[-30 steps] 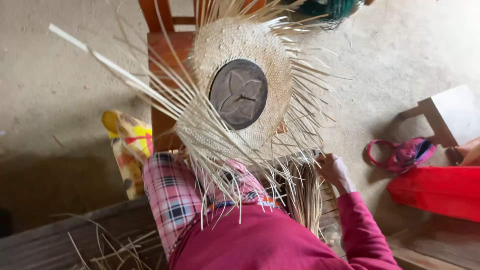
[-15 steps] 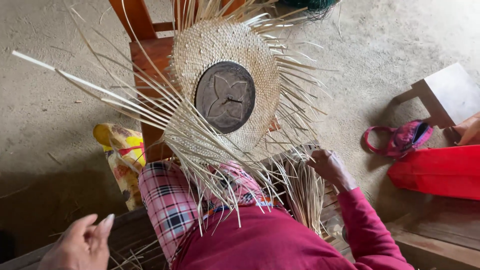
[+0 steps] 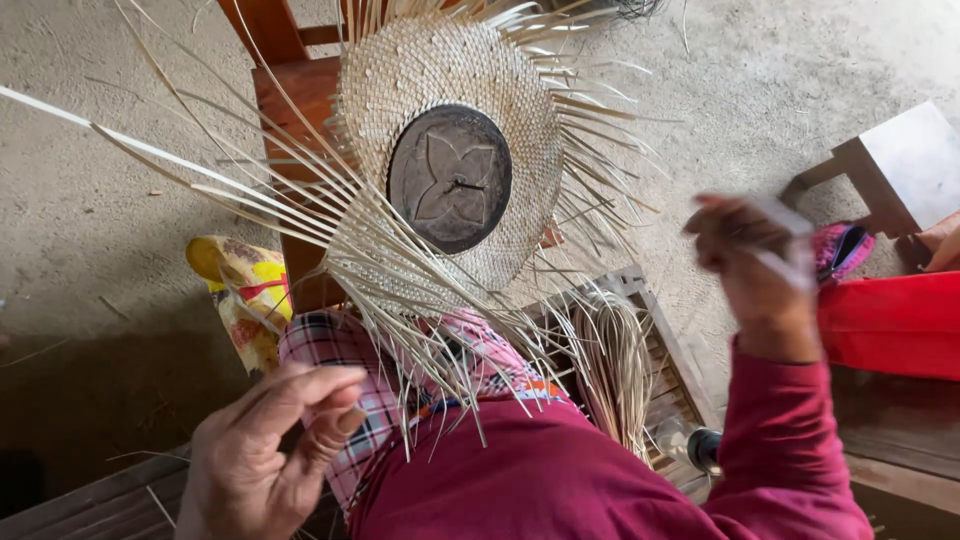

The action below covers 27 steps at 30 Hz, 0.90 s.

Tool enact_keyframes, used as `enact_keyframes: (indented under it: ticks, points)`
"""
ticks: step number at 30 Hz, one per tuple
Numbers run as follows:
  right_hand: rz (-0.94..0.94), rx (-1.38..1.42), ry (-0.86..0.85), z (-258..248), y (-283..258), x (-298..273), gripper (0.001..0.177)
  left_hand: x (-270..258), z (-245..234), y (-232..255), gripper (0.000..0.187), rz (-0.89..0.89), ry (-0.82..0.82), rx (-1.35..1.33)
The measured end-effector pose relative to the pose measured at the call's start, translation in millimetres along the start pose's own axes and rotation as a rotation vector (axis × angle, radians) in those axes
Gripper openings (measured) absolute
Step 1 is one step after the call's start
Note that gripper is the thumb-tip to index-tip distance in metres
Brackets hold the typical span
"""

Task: Weaving a straw hat by hand using dried plant fibers

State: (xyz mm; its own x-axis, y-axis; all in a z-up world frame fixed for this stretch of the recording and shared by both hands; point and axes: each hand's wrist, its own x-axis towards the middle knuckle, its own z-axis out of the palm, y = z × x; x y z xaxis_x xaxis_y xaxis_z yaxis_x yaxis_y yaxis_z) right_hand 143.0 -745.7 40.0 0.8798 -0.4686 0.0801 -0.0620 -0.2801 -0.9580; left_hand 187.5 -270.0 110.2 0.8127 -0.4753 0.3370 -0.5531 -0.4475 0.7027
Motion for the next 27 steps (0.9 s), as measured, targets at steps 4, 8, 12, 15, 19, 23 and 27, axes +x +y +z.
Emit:
enact_keyframes:
  ticks: [4, 8, 12, 15, 19, 23, 27]
  points:
    - [-0.672, -0.078, -0.253, 36.7, -151.9, -38.2, 0.052, 52.8, 10.8, 64.6, 0.063, 0.093, -0.155, -0.332]
    - [-0.965, -0.266, -1.037, 82.9, -212.3, -39.8, 0.047, 82.5, 45.6, 80.0, 0.053, 0.242, -0.365, -0.603]
    - [-1.048, -0.452, -0.959, 94.8, -208.0, -41.7, 0.030, 80.8, 48.6, 67.5, 0.040, 0.230, -0.335, -0.626]
    - [-1.073, -0.516, -0.881, 98.8, -206.0, -38.5, 0.017, 71.2, 48.1, 63.5, 0.025, 0.240, -0.317, -0.482]
    - [-1.197, -0.723, -0.662, 105.3, -200.0, -38.2, 0.019, 65.7, 54.5, 59.2, 0.021, 0.240, -0.208, -0.291]
    - [-1.256, -0.629, -0.730, 69.7, -171.6, -28.1, 0.028, 52.0, 49.5, 42.3, 0.013, 0.218, -0.036, 0.132]
    - [-0.593, -0.741, -0.390, 15.6, -148.1, 15.3, 0.019, 29.0, 14.1, -6.8, 0.004, 0.014, 0.161, 0.451]
